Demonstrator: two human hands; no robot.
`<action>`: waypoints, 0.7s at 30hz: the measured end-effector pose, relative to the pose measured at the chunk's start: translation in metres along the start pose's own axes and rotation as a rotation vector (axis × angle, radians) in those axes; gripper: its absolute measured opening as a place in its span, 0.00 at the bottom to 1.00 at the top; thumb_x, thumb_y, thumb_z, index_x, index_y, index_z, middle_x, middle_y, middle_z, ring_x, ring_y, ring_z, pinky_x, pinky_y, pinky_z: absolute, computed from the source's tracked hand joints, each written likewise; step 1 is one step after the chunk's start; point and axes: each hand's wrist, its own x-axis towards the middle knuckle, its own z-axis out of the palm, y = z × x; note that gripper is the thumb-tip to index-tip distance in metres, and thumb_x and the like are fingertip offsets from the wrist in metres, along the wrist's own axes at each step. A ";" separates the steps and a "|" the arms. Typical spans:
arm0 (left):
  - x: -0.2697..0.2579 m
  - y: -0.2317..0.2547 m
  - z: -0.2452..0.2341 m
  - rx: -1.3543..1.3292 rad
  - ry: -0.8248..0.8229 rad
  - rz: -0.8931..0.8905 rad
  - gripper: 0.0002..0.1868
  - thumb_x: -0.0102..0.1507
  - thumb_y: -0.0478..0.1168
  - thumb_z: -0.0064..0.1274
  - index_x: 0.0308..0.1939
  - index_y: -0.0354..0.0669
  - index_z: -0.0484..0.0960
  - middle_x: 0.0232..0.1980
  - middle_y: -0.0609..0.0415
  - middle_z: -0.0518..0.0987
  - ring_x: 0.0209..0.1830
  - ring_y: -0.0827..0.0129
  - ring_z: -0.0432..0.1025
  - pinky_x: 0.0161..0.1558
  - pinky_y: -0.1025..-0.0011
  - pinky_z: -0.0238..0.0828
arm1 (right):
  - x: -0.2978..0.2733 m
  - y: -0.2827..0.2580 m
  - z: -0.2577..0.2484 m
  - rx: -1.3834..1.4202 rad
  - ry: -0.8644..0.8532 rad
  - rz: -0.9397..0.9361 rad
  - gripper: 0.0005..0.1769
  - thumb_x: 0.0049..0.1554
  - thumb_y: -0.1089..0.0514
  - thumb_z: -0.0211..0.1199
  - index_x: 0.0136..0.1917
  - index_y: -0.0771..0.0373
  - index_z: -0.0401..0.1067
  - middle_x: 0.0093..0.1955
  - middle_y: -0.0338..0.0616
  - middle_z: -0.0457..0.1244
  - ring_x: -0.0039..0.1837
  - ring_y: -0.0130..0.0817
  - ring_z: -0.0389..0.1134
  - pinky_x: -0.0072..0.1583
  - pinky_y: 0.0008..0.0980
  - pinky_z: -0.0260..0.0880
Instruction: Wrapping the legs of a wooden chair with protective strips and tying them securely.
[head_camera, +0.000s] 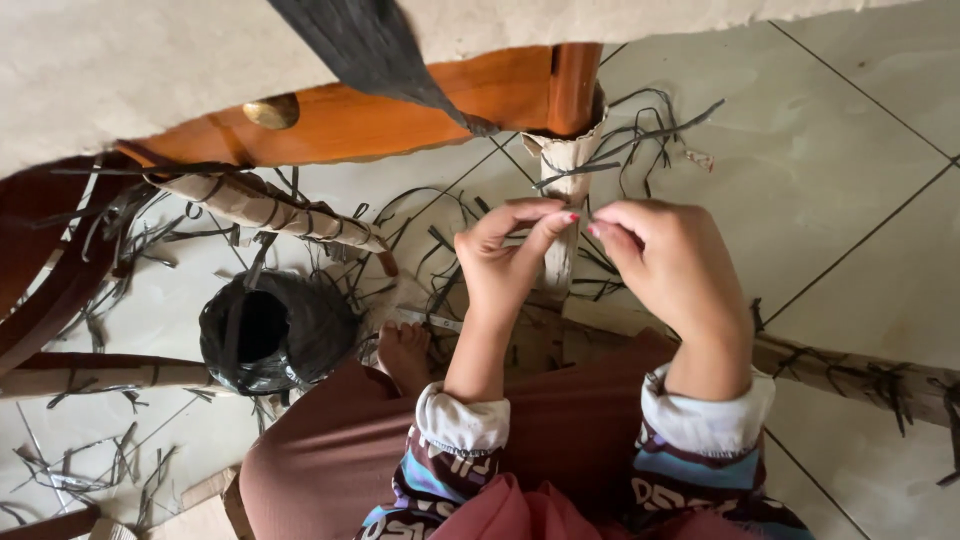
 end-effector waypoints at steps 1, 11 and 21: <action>0.001 0.004 0.001 0.036 0.004 0.075 0.09 0.55 0.36 0.72 0.38 0.45 0.89 0.33 0.55 0.87 0.36 0.70 0.82 0.45 0.72 0.79 | -0.002 -0.003 -0.002 -0.024 -0.007 -0.035 0.07 0.62 0.69 0.61 0.44 0.68 0.79 0.29 0.52 0.67 0.31 0.45 0.69 0.36 0.38 0.69; 0.003 0.003 -0.005 0.213 -0.152 0.324 0.09 0.62 0.33 0.63 0.44 0.48 0.89 0.42 0.54 0.87 0.42 0.56 0.83 0.47 0.65 0.81 | -0.013 -0.004 0.021 -0.188 0.123 -0.257 0.04 0.64 0.64 0.64 0.50 0.61 0.80 0.40 0.48 0.70 0.36 0.43 0.71 0.38 0.35 0.71; 0.005 0.010 -0.016 0.266 -0.289 0.367 0.07 0.71 0.33 0.48 0.49 0.40 0.81 0.48 0.52 0.83 0.51 0.60 0.79 0.57 0.66 0.76 | -0.007 -0.022 0.008 0.027 0.169 -0.249 0.07 0.61 0.66 0.70 0.51 0.72 0.76 0.58 0.55 0.68 0.44 0.38 0.67 0.54 0.36 0.73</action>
